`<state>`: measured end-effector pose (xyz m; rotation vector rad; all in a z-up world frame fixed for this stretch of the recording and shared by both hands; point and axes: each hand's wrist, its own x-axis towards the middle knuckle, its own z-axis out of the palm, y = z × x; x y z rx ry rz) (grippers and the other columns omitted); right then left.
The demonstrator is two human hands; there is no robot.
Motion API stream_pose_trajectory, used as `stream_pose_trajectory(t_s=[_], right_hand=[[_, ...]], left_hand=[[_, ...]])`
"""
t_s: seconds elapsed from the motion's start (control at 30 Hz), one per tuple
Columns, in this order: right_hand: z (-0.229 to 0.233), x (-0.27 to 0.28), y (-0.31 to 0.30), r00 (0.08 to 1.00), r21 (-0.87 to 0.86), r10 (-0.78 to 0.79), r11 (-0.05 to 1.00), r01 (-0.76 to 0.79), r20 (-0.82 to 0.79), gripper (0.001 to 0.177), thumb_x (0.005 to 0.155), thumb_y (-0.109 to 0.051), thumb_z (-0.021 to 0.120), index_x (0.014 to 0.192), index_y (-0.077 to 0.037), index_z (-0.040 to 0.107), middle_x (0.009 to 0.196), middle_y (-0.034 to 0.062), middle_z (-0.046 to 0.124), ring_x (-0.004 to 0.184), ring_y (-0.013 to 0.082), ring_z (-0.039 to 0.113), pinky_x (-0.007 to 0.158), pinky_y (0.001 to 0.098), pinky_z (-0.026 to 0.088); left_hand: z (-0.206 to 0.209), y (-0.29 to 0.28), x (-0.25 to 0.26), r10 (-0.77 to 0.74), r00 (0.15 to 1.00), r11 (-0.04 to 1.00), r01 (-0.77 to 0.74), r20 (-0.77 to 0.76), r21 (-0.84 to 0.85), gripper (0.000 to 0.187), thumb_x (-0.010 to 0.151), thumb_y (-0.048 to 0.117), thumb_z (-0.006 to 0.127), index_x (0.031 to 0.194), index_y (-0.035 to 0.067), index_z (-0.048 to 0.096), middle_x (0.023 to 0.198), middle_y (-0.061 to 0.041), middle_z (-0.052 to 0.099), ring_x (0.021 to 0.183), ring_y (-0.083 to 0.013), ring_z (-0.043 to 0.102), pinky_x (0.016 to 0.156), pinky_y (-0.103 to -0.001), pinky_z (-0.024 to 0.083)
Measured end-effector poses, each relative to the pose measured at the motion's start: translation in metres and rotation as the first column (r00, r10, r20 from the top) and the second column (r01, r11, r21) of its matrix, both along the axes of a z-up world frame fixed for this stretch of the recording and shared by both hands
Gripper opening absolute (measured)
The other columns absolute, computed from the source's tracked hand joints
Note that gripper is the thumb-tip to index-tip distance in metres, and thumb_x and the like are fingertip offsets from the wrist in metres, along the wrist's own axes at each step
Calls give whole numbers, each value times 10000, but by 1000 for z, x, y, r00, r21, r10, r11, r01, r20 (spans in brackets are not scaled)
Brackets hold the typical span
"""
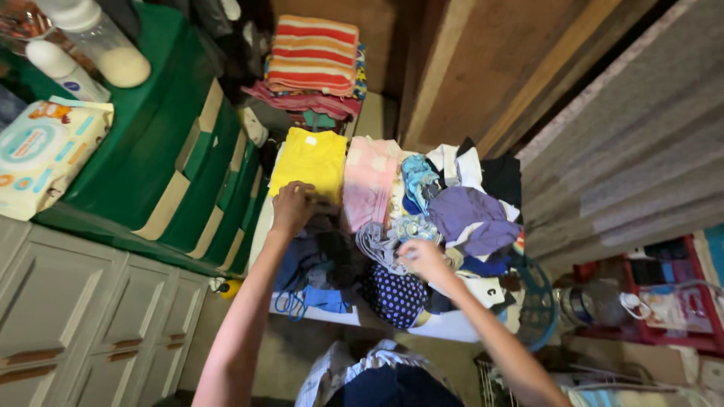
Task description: The person folds various small clothing items one by one from a pile on a white plastic bin. They handle socks, underwear, and shirts, smoothing and folding each item before placing it into a growing stack. The person continues this process throughout the clip.
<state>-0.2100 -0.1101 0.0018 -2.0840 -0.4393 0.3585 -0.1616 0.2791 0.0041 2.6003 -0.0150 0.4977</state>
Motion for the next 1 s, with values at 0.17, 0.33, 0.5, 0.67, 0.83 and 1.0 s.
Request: stream_pose_trajectory(t_s=[0.17,0.33,0.5,0.67,0.83,1.0], right_hand=[[-63,-24,56,967,-561,58,822,95,248,491,615,-276,951,964,-17,722,1046,194,694,890,380,673,731,480,554],[-72,-14,58,988,-639,66,768,36,136,371,662,-247,840,957,-55,720,1008,179,701,977,367,695,832,471,562],[-32,16,22,980,-279,134,956,-89,147,159,804,-147,740,809,-40,622,861,120,682,832,275,672,782,386,550],[61,56,-4,998,270,-16,963,1,54,27,940,-58,609,926,-76,595,854,-2,569,816,116,556,749,288,491],[188,66,-30,985,544,-82,825,154,-154,231,905,-58,690,1101,-95,574,961,-3,621,900,112,613,786,258,510],[276,43,-38,985,438,-83,888,143,-154,448,781,-96,784,1141,-149,524,1035,20,675,958,128,659,814,279,545]], left_hand=[[-3,0,15,47,894,992,10,-446,124,284,993,356,590,1217,217,696,1223,-96,709,1168,-370,636,981,-637,458],[1,3,16,-66,974,994,83,-217,72,356,839,267,689,1174,148,692,1237,-130,673,1158,-385,589,960,-632,413],[27,-32,8,-263,963,965,262,59,21,375,838,195,745,1193,84,697,1185,-168,697,1167,-372,622,1031,-486,467],[79,-99,-6,-745,667,611,665,-26,-430,582,734,211,897,1186,-11,605,1232,-228,628,1164,-384,581,1010,-470,443],[146,-140,-2,-788,512,579,428,-341,-694,303,912,294,717,1106,72,643,958,-122,716,785,-283,672,766,-394,531],[222,-140,18,-882,463,177,499,88,-848,201,970,211,658,1027,28,597,1062,-63,707,768,-169,668,633,-363,524]])
